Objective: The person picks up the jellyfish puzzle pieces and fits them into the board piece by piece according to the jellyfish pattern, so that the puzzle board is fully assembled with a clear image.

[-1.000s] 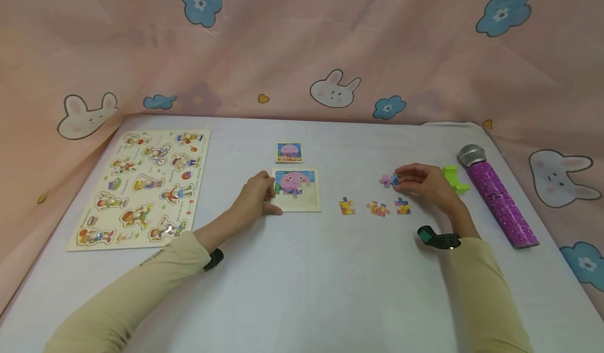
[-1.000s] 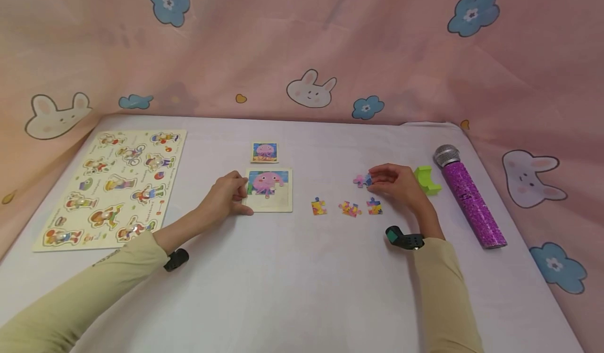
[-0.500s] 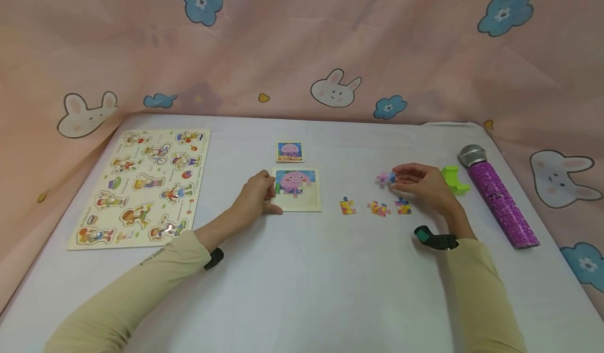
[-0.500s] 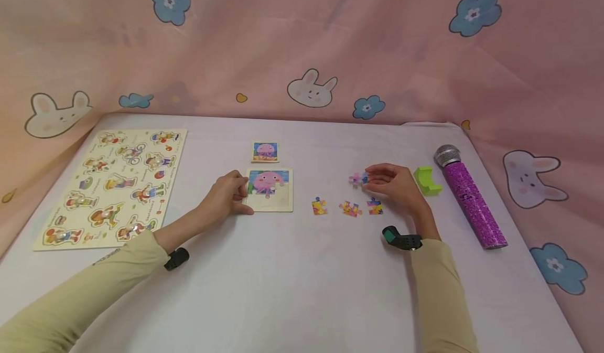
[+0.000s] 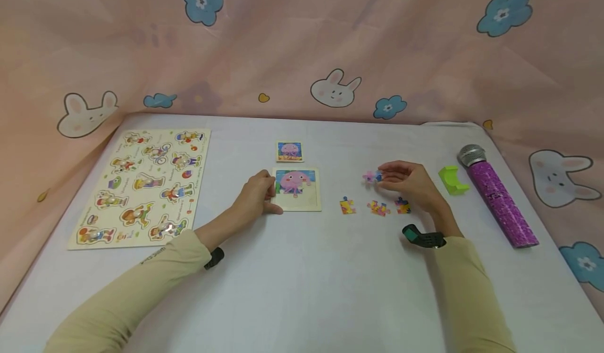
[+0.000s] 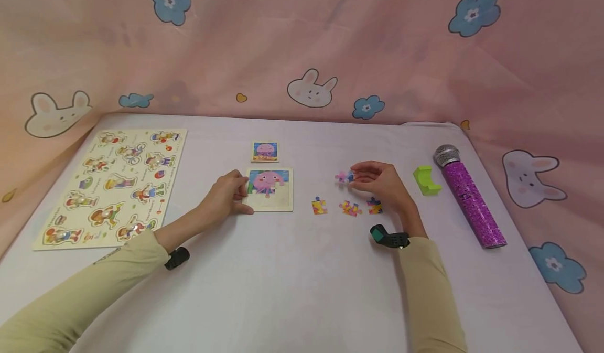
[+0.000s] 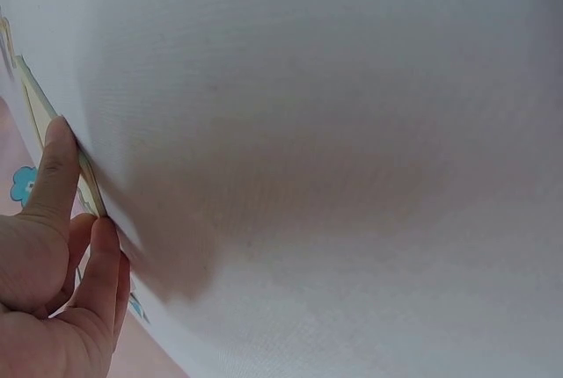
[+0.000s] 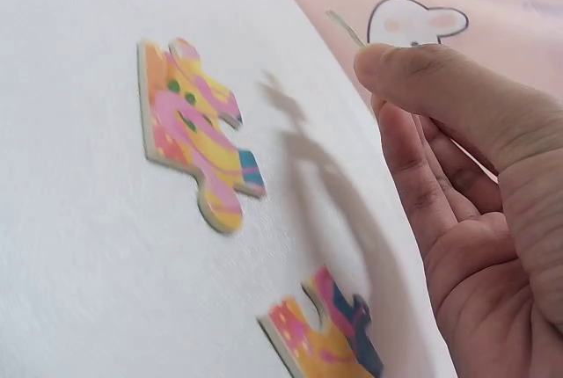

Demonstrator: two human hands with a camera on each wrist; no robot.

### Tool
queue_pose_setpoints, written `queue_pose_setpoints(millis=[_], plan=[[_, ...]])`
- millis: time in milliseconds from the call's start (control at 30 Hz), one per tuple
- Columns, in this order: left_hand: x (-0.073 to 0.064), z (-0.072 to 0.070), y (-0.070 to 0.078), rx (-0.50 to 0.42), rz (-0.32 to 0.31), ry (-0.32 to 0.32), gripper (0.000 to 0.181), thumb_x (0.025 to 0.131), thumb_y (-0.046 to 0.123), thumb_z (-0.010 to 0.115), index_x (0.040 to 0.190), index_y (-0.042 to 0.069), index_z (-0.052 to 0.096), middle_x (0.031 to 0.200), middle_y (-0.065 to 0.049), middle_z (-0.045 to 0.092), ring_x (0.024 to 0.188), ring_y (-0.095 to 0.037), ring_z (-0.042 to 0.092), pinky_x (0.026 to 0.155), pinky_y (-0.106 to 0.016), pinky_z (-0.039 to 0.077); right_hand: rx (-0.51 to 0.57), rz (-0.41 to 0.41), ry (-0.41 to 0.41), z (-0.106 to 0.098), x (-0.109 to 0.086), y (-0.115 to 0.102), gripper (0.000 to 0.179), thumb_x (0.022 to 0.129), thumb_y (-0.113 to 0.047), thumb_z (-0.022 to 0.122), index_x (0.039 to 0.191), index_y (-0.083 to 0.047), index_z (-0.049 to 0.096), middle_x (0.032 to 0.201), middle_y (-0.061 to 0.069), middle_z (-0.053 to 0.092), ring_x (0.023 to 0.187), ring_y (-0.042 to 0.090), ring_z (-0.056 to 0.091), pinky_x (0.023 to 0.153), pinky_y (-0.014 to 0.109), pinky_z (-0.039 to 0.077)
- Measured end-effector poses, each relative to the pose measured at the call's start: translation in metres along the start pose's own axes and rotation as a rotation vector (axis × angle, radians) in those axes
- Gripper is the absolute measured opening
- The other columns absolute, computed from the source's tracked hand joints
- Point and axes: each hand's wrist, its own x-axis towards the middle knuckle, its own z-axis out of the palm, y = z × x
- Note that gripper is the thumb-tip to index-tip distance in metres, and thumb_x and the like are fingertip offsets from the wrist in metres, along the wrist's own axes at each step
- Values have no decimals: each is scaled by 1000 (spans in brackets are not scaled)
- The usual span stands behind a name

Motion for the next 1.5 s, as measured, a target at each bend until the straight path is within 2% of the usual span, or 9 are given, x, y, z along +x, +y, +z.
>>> queue_pose_setpoints(millis=[233, 533, 800, 1000, 1133, 1500], plan=[[1, 0, 0, -6, -15, -5, 39, 63, 14, 89, 77, -2, 57, 83, -9, 48, 75, -20, 47, 66, -27, 41, 50, -36, -38, 13, 4, -5, 48, 80, -1, 75, 122, 10, 55, 101, -2, 63, 87, 5, 63, 80, 16, 50], [1, 1, -1, -6, -14, 1, 39, 64, 14, 89, 77, -2, 57, 82, -8, 48, 74, -20, 47, 65, -27, 41, 45, -49, -70, 36, 10, -9, 45, 81, -5, 76, 119, 6, 57, 107, 12, 62, 88, 10, 63, 81, 18, 50], [-1, 0, 0, -9, -12, -1, 39, 64, 14, 88, 77, -2, 56, 82, -9, 48, 73, -20, 46, 65, -28, 40, 20, -66, -64, 52, 14, -15, 43, 80, -9, 78, 117, 1, 60, 106, 13, 62, 89, 14, 64, 81, 20, 51], [-1, 0, 0, 2, 1, 7, 39, 64, 15, 89, 77, -2, 56, 82, -9, 48, 73, -20, 46, 66, -28, 41, 39, -89, -95, 64, 18, -18, 40, 80, -4, 77, 116, 4, 60, 107, 13, 63, 88, 13, 63, 81, 20, 51], [-1, 1, -1, -1, 2, 11, 39, 63, 15, 89, 76, -2, 56, 82, -9, 48, 73, -20, 46, 65, -28, 41, 67, -82, -115, 72, 20, -20, 40, 79, -1, 76, 115, 5, 60, 107, 15, 63, 88, 13, 63, 81, 21, 51], [0, 1, -1, -8, -5, 13, 39, 62, 14, 89, 76, -2, 56, 82, -9, 49, 73, -19, 46, 65, -28, 40, 29, -44, -117, 95, 19, -35, 39, 78, -2, 78, 113, 3, 63, 106, 18, 64, 87, 16, 65, 78, 21, 52]])
